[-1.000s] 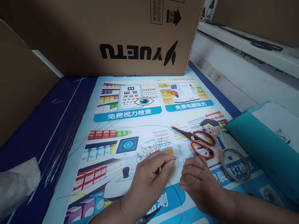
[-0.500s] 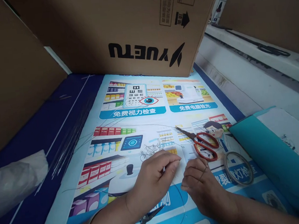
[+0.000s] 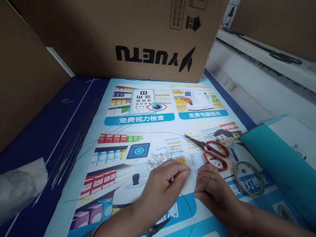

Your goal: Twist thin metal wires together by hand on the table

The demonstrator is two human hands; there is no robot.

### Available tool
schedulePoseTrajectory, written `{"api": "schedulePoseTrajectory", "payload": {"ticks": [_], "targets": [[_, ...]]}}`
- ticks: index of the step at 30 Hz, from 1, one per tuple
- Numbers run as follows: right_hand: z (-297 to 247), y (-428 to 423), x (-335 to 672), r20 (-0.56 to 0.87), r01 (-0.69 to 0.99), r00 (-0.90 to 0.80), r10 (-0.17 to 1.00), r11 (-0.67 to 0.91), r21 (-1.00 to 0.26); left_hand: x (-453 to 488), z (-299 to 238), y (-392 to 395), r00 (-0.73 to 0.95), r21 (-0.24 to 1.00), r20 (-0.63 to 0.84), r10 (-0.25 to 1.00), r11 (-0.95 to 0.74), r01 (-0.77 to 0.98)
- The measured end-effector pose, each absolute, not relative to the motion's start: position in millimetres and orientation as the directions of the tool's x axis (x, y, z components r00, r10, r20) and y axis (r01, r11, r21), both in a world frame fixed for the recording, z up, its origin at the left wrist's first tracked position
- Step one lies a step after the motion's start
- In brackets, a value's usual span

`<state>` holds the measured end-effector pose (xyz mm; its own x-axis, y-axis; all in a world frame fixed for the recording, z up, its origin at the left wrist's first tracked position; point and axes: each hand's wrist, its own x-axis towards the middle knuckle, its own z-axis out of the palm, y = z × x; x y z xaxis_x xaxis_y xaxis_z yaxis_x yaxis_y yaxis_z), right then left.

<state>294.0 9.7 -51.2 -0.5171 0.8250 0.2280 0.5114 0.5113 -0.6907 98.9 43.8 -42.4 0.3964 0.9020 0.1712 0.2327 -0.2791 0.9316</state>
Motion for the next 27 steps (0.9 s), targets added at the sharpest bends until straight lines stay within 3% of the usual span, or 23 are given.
{"api": "schedulePoseTrajectory", "payload": {"ticks": [27], "targets": [[-52.3, 5.2, 297.7, 0.177, 0.548, -0.561, 0.809, 0.523, -0.654, 97.8, -44.7, 44.4, 0.427, 0.928, 0.138, 0.893, -0.268, 0.260]]}}
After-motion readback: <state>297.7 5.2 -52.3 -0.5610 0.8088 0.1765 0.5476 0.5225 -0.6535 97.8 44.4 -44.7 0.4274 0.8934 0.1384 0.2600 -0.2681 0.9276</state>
